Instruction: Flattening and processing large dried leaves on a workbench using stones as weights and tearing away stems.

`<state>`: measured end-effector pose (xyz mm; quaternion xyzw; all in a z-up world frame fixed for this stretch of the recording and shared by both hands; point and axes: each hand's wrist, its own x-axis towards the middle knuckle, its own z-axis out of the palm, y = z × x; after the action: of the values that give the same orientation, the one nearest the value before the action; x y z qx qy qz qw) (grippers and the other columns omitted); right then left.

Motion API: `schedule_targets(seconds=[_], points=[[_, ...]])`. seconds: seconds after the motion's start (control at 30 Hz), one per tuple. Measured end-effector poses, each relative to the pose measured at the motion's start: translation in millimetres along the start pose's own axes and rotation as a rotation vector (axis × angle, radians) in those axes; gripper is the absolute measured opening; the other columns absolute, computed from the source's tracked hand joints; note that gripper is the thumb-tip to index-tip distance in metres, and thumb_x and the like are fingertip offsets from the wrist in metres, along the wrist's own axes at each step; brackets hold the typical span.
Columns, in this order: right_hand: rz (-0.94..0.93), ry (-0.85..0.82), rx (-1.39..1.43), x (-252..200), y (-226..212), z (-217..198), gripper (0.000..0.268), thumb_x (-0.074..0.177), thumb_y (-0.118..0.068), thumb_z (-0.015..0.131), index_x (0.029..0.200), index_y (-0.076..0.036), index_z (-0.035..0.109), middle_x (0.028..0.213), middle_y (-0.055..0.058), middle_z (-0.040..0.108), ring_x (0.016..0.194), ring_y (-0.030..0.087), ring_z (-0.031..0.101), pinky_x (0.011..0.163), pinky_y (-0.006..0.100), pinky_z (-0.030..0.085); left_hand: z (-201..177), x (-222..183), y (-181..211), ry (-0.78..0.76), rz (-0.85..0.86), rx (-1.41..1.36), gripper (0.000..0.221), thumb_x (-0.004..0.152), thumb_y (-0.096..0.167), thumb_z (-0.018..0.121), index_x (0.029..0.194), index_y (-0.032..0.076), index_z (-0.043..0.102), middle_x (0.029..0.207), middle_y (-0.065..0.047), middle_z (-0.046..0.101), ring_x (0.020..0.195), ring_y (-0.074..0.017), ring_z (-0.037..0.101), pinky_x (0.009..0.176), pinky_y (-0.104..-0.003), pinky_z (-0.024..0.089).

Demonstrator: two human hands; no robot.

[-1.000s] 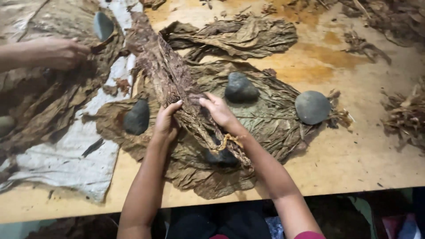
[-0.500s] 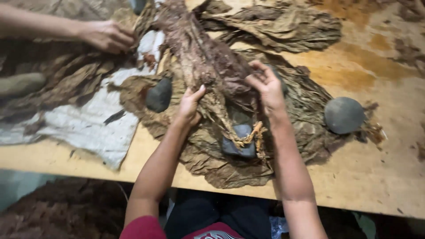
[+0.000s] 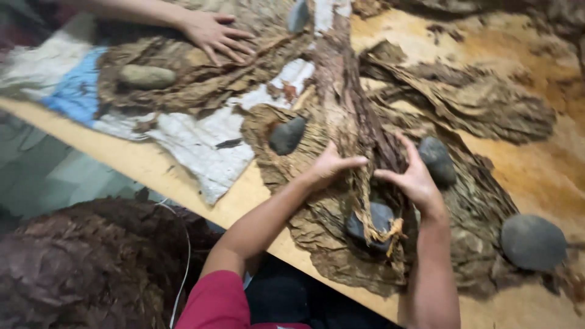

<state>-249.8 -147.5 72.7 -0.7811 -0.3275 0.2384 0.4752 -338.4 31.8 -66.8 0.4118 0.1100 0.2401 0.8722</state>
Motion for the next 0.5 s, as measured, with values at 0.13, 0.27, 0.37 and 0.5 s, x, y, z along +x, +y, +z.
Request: schedule_targets(seconds=[0.13,0.27,0.37,0.5], points=[[-0.093,0.127,0.141,-28.7,-33.2,-2.1,0.078,0.085,-0.001,0.081,0.156,-0.010,0.051,0.146,0.030,0.056,0.132,0.042,0.056,0.110,0.053,0.047,-33.8,16.9,-35.2,-0.023,-0.010,-0.008,0.077,0.072,-0.006,0.095,0.137,0.009,0.055,0.115,-0.014,0.073,0.102,-0.0253,0.072,0.085,-0.043,0.063],[-0.276,0.253,0.145,4.5,16.4,-41.2,0.072,0.091,0.002,0.079,0.156,-0.005,0.051,0.148,0.027,0.054,0.138,0.038,0.052,0.116,0.052,0.042,-12.8,6.4,-11.7,0.000,-0.070,-0.028,0.070,0.072,-0.006,0.091,0.134,0.009,0.062,0.114,-0.014,0.075,0.099,-0.0264,0.074,0.084,-0.040,0.064],[-0.121,0.386,0.156,-2.7,10.2,-71.6,0.054,0.095,-0.006,0.074,0.146,-0.011,0.057,0.143,0.009,0.064,0.127,0.019,0.063,0.114,0.029,0.051,11.1,-6.9,48.6,-0.093,-0.345,0.027,0.098,0.080,-0.001,0.081,0.162,0.003,0.027,0.092,-0.008,0.065,0.065,-0.0134,0.070,0.053,-0.025,0.061],[-0.543,0.719,0.105,-1.4,49.7,-114.4,0.049,0.108,0.013,0.064,0.153,-0.002,0.051,0.146,0.019,0.059,0.133,0.030,0.058,0.118,0.040,0.046,-1.8,4.2,28.8,-0.096,-0.229,-0.177,0.071,0.081,-0.011,0.071,0.146,0.009,0.054,0.102,-0.014,0.076,0.073,-0.0205,0.074,0.061,-0.030,0.064]])
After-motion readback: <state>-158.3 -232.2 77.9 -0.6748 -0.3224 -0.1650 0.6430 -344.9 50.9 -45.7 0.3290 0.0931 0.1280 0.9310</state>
